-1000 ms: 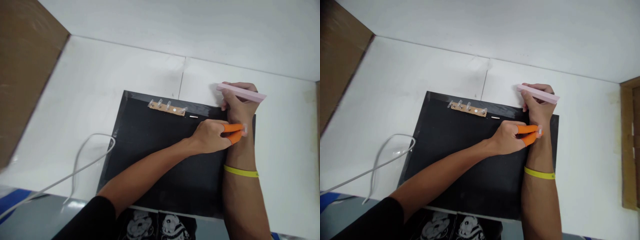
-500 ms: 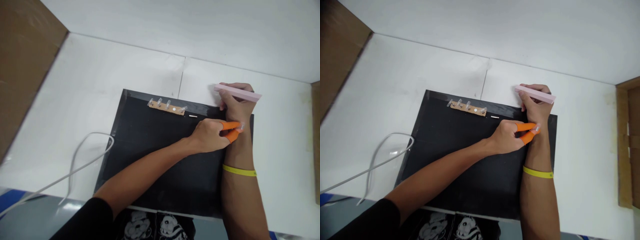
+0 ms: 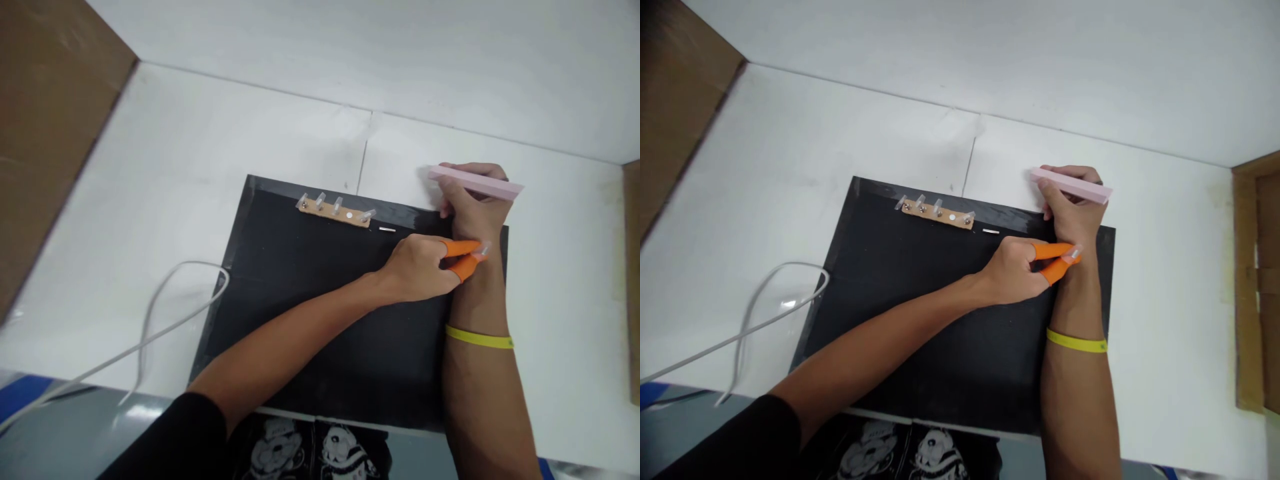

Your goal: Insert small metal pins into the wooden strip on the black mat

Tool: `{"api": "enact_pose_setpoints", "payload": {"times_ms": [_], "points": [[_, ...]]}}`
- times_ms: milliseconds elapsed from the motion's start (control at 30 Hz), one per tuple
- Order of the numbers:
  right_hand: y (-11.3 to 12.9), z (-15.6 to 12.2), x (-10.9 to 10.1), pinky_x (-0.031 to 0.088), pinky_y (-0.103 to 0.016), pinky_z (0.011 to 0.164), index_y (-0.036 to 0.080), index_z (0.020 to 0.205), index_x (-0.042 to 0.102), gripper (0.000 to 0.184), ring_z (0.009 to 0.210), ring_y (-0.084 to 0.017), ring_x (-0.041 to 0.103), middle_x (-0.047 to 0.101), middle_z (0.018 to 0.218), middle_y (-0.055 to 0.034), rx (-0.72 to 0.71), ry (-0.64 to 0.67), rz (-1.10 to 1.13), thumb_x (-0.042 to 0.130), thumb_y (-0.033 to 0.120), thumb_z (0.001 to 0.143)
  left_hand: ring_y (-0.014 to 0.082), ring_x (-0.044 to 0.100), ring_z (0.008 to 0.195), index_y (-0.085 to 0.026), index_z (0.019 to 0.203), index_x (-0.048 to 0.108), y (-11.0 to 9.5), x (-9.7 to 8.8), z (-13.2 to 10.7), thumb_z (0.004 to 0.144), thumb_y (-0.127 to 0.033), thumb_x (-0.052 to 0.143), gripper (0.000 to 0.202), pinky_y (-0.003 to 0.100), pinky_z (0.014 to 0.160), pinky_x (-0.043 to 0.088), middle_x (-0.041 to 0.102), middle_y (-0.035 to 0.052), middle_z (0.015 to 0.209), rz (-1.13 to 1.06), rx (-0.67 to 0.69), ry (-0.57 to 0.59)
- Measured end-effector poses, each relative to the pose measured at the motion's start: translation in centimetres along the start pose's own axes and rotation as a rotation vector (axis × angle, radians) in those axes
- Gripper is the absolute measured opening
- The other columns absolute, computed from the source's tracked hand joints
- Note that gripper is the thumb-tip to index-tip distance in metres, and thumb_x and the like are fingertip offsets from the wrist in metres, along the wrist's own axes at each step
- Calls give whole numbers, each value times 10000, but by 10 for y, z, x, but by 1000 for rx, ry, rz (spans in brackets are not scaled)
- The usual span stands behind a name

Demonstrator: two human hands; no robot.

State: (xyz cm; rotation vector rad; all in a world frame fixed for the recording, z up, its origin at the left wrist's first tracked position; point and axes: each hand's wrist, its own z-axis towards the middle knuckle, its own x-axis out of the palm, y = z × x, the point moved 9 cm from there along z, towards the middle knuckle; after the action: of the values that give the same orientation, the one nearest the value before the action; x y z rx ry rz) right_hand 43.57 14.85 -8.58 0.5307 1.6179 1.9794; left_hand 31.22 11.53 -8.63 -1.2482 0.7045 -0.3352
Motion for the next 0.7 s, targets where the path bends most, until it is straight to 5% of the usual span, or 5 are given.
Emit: {"api": "enact_pose_setpoints", "payload": {"times_ms": [400,533,700], "points": [[-5,1,-1,383,-217,347,226,858,620,345,436,-66,508,769,977,-3,13,4,-8,884,382,700,131,624,605,-180,1159,792,9,1,1,933,-309,677,285,227,577,530,789,37,797,-95,-60,-18],[-9,-3,-3,359,-201,339,204,893,608,445,396,-44,458,777,972,-15,100,-39,62,912,384,623,107,599,618,-179,1145,792,22,-2,-1,920,-343,698,294,201,579,492,793,42,849,-177,-179,-5],[-7,-14,-2,367,-217,341,189,925,572,500,391,-64,451,778,902,-64,123,-55,179,905,411,624,69,473,478,-97,1009,806,20,-17,-1,967,-330,621,301,160,465,373,638,-23,555,-139,-191,-70]]}}
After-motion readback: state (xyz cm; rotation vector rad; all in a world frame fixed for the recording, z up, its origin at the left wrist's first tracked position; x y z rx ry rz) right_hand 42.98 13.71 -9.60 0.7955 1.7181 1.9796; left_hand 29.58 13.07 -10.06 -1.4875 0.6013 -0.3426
